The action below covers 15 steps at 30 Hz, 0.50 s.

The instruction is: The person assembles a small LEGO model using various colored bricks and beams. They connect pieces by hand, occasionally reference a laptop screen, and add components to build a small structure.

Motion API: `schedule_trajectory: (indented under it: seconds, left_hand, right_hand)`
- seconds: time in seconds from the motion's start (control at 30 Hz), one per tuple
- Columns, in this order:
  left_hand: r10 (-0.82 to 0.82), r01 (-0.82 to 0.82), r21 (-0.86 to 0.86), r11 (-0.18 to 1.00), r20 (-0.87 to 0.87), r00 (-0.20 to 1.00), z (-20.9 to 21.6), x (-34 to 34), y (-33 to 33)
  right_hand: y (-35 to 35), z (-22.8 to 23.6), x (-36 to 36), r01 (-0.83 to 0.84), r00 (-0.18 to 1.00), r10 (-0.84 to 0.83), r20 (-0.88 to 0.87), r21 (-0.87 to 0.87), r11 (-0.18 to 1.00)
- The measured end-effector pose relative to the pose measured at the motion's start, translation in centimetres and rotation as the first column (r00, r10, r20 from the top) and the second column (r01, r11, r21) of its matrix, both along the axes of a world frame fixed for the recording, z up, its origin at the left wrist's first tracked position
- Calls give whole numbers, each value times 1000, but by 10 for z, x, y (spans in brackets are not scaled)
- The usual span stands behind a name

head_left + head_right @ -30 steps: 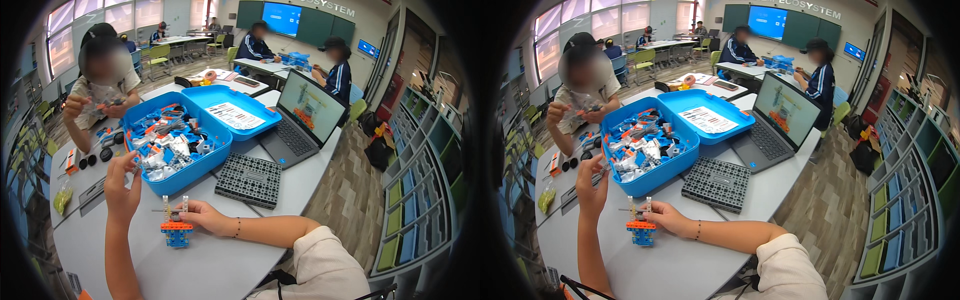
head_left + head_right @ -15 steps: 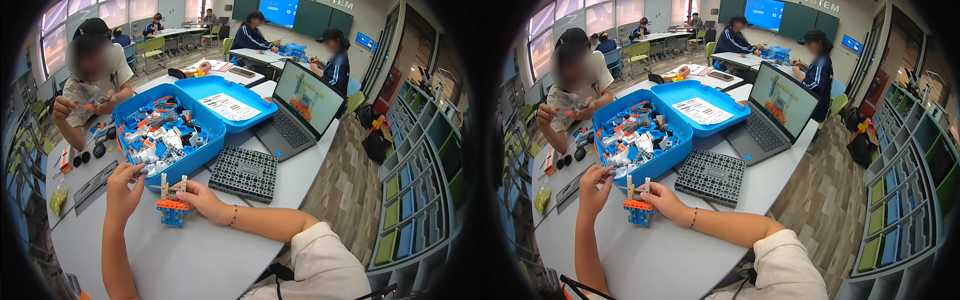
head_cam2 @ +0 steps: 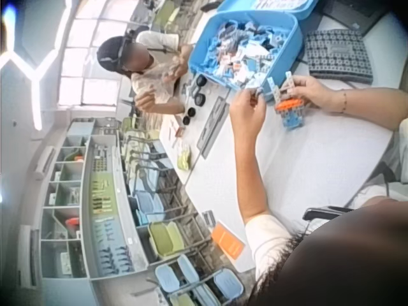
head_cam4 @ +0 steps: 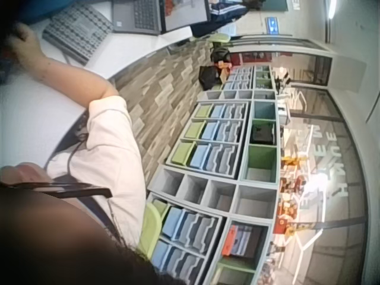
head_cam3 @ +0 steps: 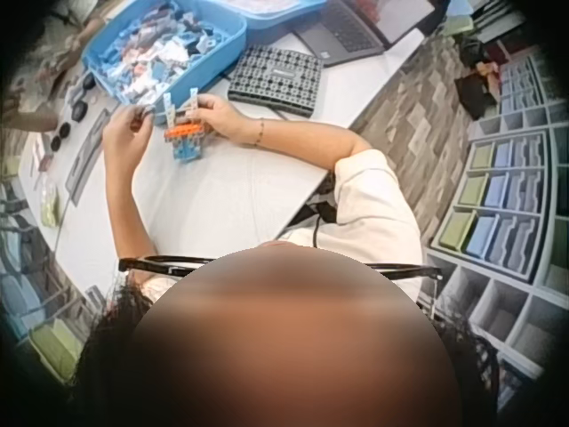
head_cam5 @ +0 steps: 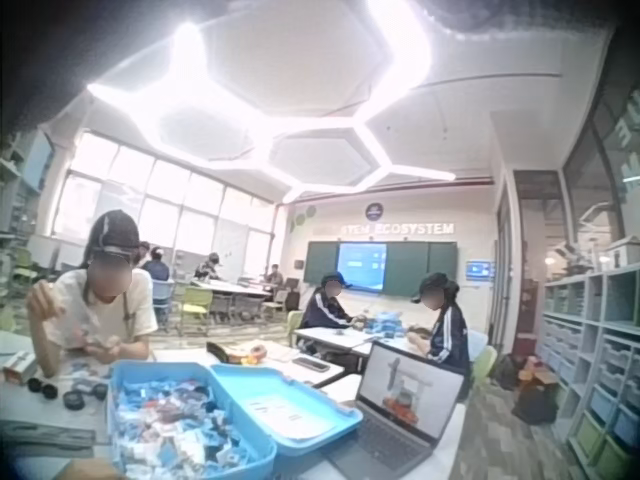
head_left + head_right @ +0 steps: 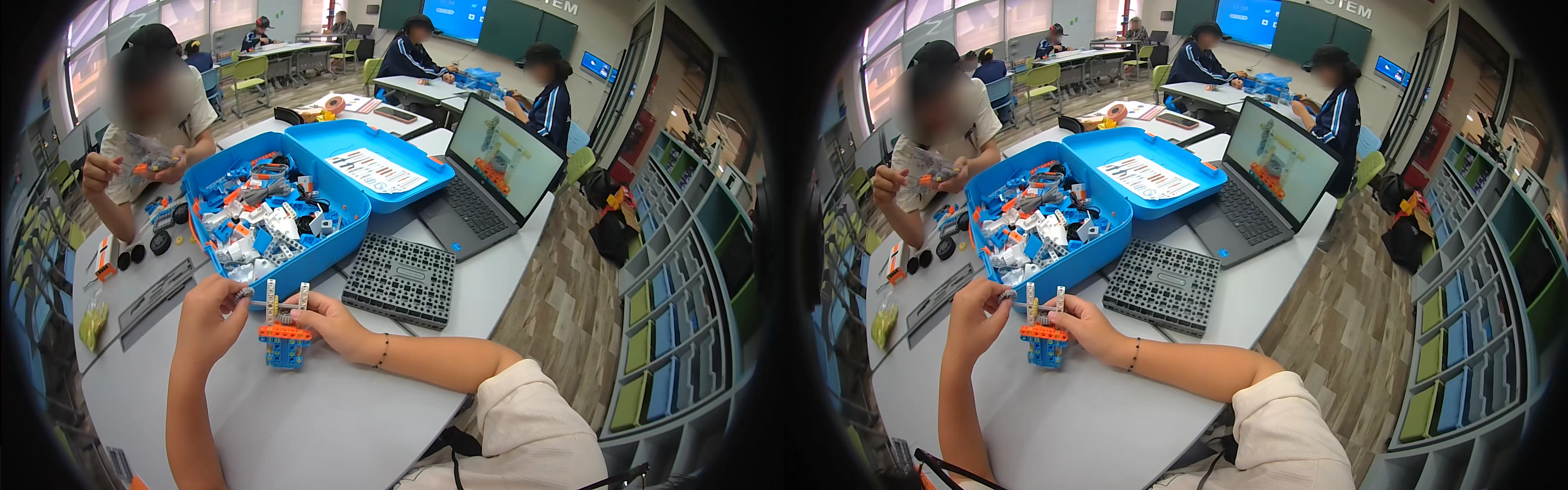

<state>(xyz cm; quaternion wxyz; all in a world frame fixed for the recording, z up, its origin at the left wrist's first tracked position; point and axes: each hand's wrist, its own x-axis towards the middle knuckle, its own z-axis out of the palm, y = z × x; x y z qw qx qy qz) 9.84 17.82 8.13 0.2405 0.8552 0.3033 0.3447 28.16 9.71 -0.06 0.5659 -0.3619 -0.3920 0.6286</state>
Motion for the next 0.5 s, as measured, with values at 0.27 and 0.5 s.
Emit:
schedule_trajectory:
  seconds: [0.27,0.5]
  left_hand:
    - [55,-56,-37,998,-26,998,0,-1,-1]
    - [106,-104,21,994,-85,991,2,-2,-1]
  right_hand:
    - [0,-2,2,-5,1000,5,10,-32,999]
    - [-1,0,3,-25,1000,25,11,-40,999]
